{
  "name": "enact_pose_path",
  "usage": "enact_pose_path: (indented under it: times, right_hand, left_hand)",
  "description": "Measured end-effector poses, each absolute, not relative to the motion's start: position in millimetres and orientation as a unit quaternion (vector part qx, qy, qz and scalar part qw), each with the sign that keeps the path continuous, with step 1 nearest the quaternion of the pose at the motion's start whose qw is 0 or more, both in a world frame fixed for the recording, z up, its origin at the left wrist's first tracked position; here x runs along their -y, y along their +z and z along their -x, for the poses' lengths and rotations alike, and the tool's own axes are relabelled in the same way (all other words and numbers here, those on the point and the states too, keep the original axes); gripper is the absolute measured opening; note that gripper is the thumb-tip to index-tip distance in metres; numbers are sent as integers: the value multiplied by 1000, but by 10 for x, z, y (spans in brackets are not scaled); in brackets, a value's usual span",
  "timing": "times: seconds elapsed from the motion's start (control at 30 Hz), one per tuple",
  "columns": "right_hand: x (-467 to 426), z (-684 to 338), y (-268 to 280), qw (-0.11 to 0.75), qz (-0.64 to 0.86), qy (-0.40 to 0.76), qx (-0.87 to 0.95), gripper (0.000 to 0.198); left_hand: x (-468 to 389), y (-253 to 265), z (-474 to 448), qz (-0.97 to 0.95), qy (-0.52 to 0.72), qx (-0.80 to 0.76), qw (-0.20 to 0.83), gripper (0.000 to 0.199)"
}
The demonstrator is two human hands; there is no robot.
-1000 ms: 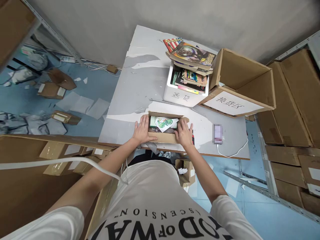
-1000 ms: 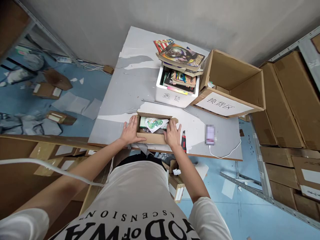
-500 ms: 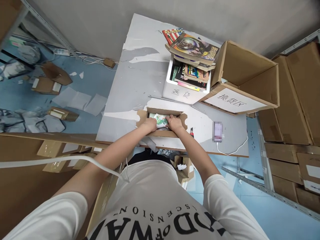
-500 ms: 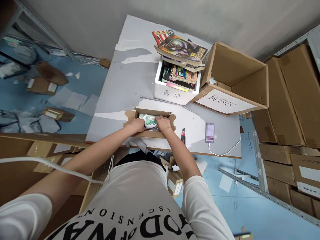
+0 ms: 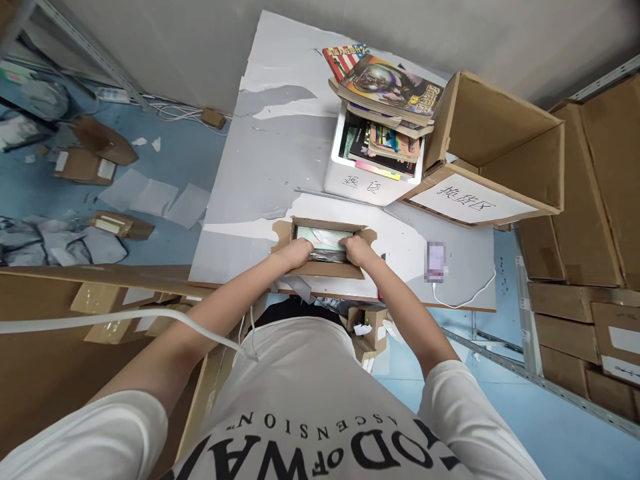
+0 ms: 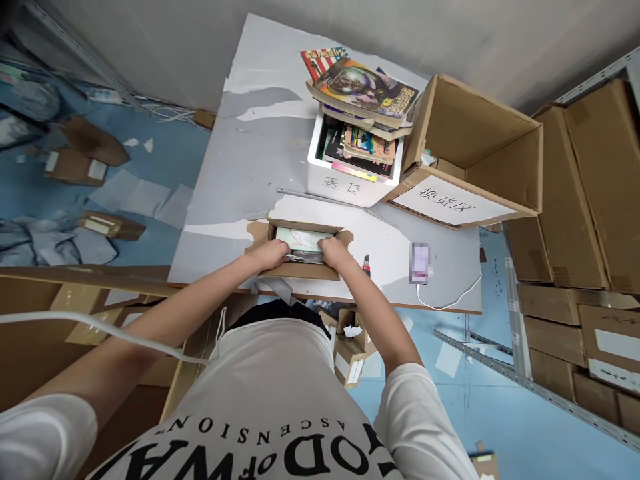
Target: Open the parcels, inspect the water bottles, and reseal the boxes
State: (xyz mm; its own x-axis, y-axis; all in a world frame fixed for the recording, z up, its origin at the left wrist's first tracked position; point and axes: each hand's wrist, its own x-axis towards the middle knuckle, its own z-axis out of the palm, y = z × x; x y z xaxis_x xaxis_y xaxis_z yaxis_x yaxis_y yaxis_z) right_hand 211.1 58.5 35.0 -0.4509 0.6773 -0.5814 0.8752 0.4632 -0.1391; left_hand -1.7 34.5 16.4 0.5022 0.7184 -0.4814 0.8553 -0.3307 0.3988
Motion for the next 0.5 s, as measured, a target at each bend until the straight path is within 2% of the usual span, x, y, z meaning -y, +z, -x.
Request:
enact_pose_path:
  times: [0.13,0.3,0.5]
  right_hand:
    - [-624,-1917,320,211,-494,-181,-824,47]
    - [-589,-1885,376,255,-477,-231,-809,33]
    - [-487,-1875,261,346,-521,-327,-708,14]
  left_hand:
    - [-402,109,-16,-784,-137,-493,352,19]
    - [-486,8,-83,-711,-159,-521,444,26]
    - [-520,-211,-216,-643,-171,-539,516,18]
